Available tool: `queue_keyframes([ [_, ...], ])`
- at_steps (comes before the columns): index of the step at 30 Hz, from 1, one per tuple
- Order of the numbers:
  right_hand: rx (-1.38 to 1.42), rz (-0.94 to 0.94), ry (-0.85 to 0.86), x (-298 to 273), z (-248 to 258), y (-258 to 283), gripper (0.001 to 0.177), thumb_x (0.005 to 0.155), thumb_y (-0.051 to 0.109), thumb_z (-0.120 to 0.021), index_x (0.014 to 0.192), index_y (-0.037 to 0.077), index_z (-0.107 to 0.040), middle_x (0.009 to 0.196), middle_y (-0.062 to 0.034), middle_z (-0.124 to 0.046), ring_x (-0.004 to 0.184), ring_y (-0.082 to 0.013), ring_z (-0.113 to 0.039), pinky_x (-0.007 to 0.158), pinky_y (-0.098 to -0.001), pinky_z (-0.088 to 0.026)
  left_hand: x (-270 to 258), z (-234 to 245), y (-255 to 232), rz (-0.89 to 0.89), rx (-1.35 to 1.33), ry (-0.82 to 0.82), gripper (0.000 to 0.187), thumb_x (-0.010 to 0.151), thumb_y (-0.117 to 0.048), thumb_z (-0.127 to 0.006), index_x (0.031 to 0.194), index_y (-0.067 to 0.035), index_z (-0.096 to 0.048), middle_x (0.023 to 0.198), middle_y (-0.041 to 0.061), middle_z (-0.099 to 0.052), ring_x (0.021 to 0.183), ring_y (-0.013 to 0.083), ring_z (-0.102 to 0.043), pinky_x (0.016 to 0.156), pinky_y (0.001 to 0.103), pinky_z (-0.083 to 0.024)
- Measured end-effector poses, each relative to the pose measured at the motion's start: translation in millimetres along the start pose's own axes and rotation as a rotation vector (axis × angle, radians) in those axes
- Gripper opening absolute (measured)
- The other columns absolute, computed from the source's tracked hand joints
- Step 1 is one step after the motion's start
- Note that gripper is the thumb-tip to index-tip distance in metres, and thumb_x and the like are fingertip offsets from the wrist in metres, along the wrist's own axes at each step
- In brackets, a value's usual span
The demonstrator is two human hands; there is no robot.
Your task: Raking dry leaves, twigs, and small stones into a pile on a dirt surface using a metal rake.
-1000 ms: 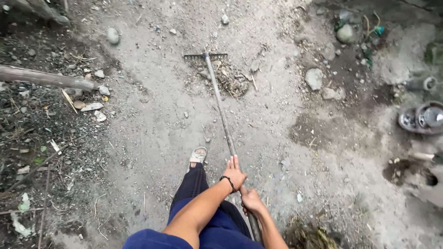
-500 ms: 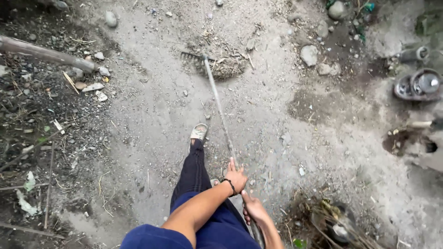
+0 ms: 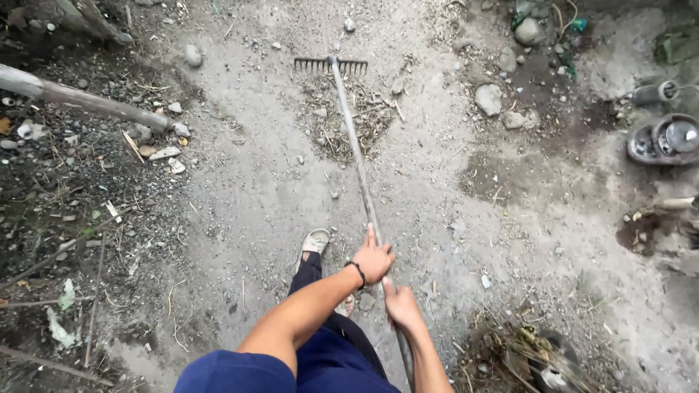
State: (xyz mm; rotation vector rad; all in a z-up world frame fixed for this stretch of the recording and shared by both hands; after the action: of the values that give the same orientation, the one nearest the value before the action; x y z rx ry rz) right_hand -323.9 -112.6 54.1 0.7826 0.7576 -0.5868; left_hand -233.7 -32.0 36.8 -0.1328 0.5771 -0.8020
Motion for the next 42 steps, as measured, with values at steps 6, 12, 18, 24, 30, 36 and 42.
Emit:
queue_keyframes([
  [6, 0.061, -0.002, -0.021, 110.9, 15.3, 118.7, 0.060, 0.102, 0.040, -0.039, 0.066, -0.001, -0.065, 0.043, -0.0159, -0.055, 0.038, -0.0282, -0.060, 0.039, -0.0373, -0.049, 65.8, 24.6, 134.4, 0.343, -0.273, -0.029, 0.041, 0.104, -0.020, -0.050, 0.144, -0.022, -0.046, 0.167, 0.022, -0.008, 0.152, 0.0493, -0.009, 0.125, 0.050, -0.020],
  [12, -0.113, -0.027, 0.133, 211.4, -43.7, 140.1, 0.069, 0.102, 0.047, -0.029, 0.077, 0.000, -0.073, 0.060, -0.0196, -0.069, 0.056, -0.0274, -0.072, 0.057, -0.0437, -0.057, 121.3, -31.9, 227.9, 0.470, -0.164, 0.162, 0.042, 0.107, -0.038, -0.032, 0.147, -0.049, -0.040, 0.167, 0.019, -0.015, 0.155, 0.0381, -0.009, 0.121, 0.061, 0.001],
  [18, -0.168, -0.120, 0.165, 157.5, -40.8, 102.2, 0.075, 0.100, 0.048, -0.031, 0.080, -0.008, -0.078, 0.074, -0.0274, -0.072, 0.080, -0.0350, -0.075, 0.071, -0.0478, -0.054, 86.2, -20.7, 166.3, 0.410, -0.111, 0.366, 0.042, 0.105, -0.046, -0.035, 0.145, -0.043, -0.048, 0.163, 0.034, -0.007, 0.151, 0.0523, 0.003, 0.118, 0.066, 0.005],
  [24, 0.012, -0.201, 0.139, 107.0, -52.3, 27.2, 0.073, 0.104, 0.052, -0.031, 0.059, -0.001, -0.055, 0.042, -0.0203, -0.054, 0.030, -0.0285, -0.054, 0.032, -0.0414, -0.045, 57.9, -43.4, 98.4, 0.278, -0.017, 0.527, 0.053, 0.109, -0.048, -0.035, 0.157, -0.025, -0.033, 0.156, 0.048, -0.002, 0.145, 0.0669, -0.003, 0.116, 0.072, -0.005],
  [30, 0.149, -0.330, 0.121, 33.3, -64.8, -73.3, 0.069, 0.104, 0.052, -0.038, 0.058, 0.001, -0.045, 0.040, -0.0208, -0.045, 0.026, -0.0285, -0.046, 0.025, -0.0425, -0.038, 4.7, -73.8, -1.2, 0.193, -0.043, 0.570, 0.072, 0.098, -0.052, -0.056, 0.159, -0.026, -0.026, 0.152, 0.055, -0.001, 0.141, 0.0724, -0.001, 0.110, 0.080, -0.001],
  [36, 0.011, -0.267, 0.119, -34.2, -75.6, -164.1, 0.071, 0.101, 0.052, -0.038, 0.055, 0.002, -0.056, 0.041, -0.0176, -0.056, 0.032, -0.0268, -0.057, 0.040, -0.0387, -0.047, -28.4, -143.3, -96.3, 0.225, -0.073, 0.456, 0.047, 0.100, -0.039, -0.051, 0.142, -0.017, -0.050, 0.146, 0.061, 0.000, 0.138, 0.0767, 0.000, 0.109, 0.081, -0.003],
  [42, -0.013, -0.277, 0.097, -108.1, -63.7, -176.4, 0.071, 0.099, 0.058, -0.038, 0.052, 0.007, -0.056, 0.039, -0.0094, -0.057, 0.031, -0.0212, -0.058, 0.042, -0.0327, -0.049, -76.1, -137.0, -149.4, 0.182, -0.080, 0.338, 0.065, 0.098, -0.039, -0.046, 0.159, -0.032, -0.025, 0.146, 0.061, -0.003, 0.139, 0.0751, -0.001, 0.112, 0.076, 0.002],
])
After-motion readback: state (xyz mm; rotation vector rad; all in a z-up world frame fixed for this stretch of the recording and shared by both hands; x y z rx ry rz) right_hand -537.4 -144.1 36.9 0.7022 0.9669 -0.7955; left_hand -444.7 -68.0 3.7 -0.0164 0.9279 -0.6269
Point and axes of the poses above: each hand's wrist, its own x-axis towards the middle knuckle, its own z-axis out of the back of the hand, y = z × x, the point moved 6 cm from there along x, towards the middle knuckle
